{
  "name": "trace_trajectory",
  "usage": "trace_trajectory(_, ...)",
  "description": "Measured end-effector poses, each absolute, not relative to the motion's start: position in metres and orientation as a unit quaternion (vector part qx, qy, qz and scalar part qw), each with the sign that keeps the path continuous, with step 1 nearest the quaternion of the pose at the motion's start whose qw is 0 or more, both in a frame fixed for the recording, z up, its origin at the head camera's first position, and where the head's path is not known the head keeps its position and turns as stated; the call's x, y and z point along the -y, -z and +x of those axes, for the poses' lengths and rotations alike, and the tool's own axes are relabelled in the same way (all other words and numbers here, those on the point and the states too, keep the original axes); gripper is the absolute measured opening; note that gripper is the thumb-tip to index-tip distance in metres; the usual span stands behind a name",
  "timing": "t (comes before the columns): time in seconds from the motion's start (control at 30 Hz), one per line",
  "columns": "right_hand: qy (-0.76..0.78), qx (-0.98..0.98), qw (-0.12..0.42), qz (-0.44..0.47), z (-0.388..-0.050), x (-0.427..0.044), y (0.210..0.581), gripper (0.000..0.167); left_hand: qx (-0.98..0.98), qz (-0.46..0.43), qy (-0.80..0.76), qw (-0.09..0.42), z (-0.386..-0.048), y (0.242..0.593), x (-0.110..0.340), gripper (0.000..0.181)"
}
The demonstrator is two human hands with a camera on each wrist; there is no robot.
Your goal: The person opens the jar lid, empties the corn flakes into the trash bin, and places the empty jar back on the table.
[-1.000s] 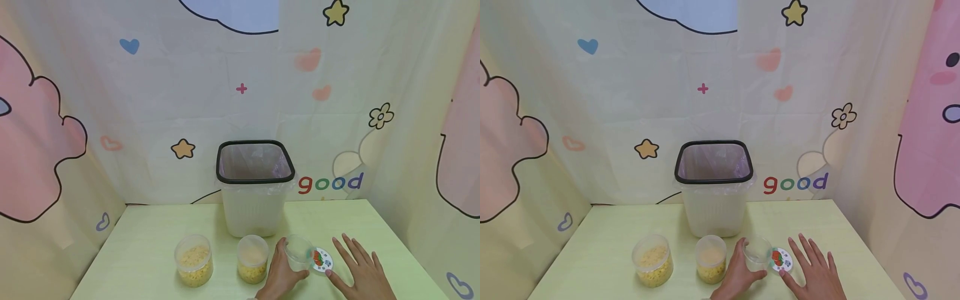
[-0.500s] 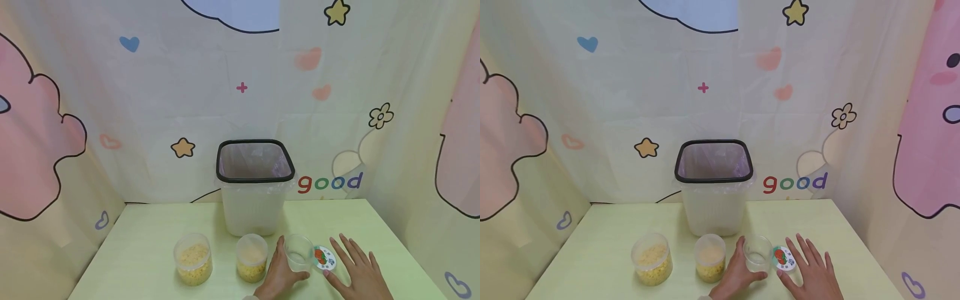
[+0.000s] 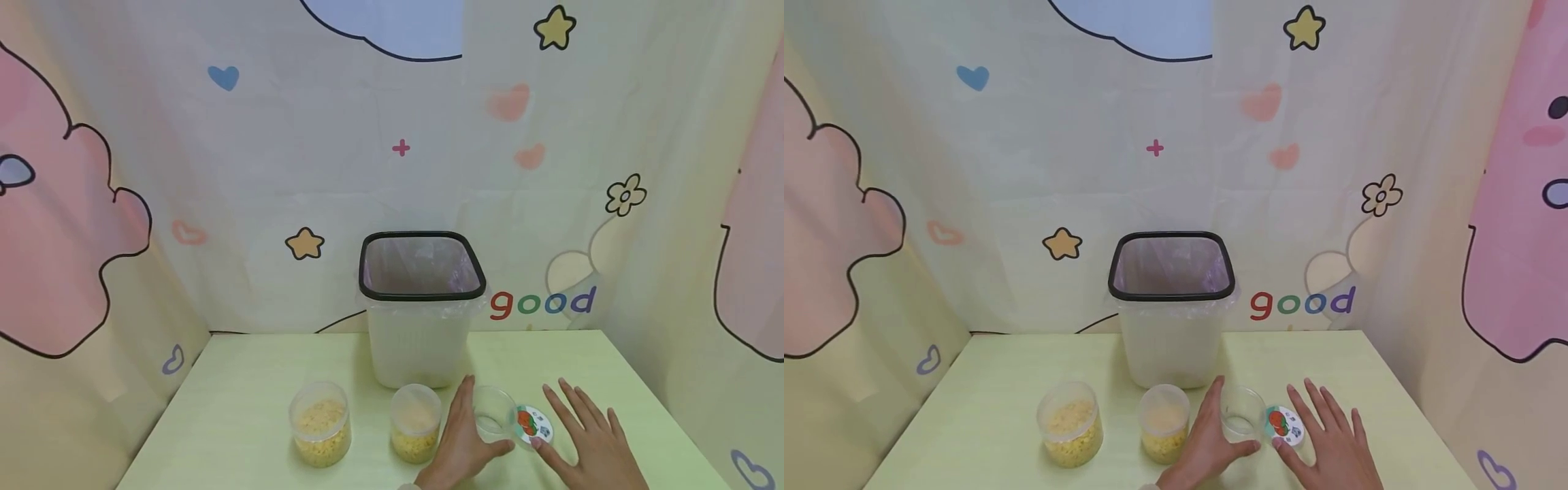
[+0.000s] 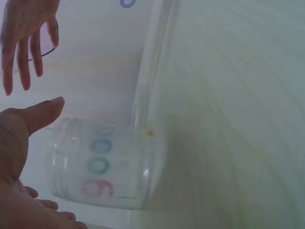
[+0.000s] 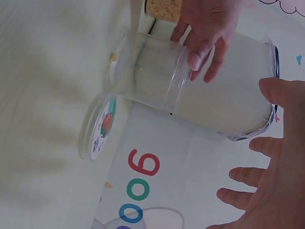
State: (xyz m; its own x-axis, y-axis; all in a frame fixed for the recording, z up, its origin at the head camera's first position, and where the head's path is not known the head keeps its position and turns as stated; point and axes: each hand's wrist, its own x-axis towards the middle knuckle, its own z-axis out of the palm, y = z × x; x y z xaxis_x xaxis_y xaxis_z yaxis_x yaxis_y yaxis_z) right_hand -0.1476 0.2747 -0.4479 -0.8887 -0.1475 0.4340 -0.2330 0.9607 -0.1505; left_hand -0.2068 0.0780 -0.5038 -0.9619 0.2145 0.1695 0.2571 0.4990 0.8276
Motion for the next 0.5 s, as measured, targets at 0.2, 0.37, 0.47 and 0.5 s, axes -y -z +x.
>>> trace_trajectory(0.2, -0.114, 0.954, 0.249, 0.120, -0.147, -0.277, 0.449, 0.079, 0.865, -0.167, 0.471, 0.051, -0.203, 0.490, -0.076, 0.114)
trace_trajectory(0.37, -0.122, 0.948, 0.264, 0.131, -0.148, -0.278, 0.451, 0.078, 0.867, -0.185, 0.457, 0.074, -0.200, 0.477, -0.073, 0.113)
trace_trajectory(0.47, -0.123, 0.947, 0.267, 0.131, -0.147, -0.277, 0.450, 0.077, 0.869, -0.195, 0.446, 0.091, -0.198, 0.470, -0.070, 0.113)
trace_trajectory(0.5, -0.122, 0.947, 0.266, 0.130, -0.147, -0.278, 0.450, 0.077, 0.869, -0.198, 0.443, 0.095, -0.198, 0.469, -0.069, 0.113)
